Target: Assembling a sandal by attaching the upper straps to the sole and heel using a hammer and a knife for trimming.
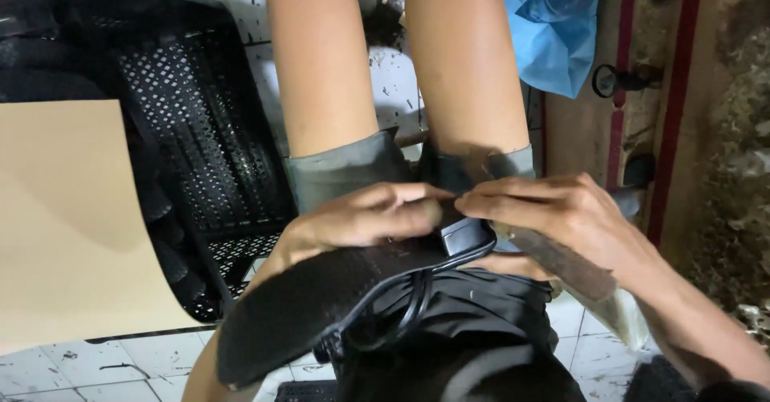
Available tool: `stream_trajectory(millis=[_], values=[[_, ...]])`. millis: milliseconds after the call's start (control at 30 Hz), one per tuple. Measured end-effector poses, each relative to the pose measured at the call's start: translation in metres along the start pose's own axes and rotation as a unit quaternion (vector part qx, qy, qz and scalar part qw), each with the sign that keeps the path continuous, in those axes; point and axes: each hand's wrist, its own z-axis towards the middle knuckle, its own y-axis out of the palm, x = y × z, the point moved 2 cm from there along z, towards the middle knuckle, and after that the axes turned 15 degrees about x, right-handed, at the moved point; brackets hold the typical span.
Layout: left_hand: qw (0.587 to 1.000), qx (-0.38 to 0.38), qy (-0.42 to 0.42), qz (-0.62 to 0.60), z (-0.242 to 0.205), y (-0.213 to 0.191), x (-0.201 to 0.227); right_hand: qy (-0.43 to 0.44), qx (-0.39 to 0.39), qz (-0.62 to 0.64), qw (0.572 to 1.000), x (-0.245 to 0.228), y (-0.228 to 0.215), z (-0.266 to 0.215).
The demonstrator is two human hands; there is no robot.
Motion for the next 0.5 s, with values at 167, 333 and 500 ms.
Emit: stream_trajectory(millis=[167, 333, 500], values=[[0.891, 0.100, 0.249, -0.367, 0.055, -0.019, -0.138, 0.130, 0.154, 0.012, 0.979, -0.005, 0.010, -0.021], [0.812, 0.201, 0.352, -0.419, 0.002, 0.053, -0.061, 0.166, 0.249, -0.067, 0.952, -0.027, 0.030, -0.028], [0.738, 0.294, 0.285, -0.536, 0.009, 0.063, -0.056, 0.166, 0.260, -0.149, 0.940, -0.038, 0.039, -0.029]])
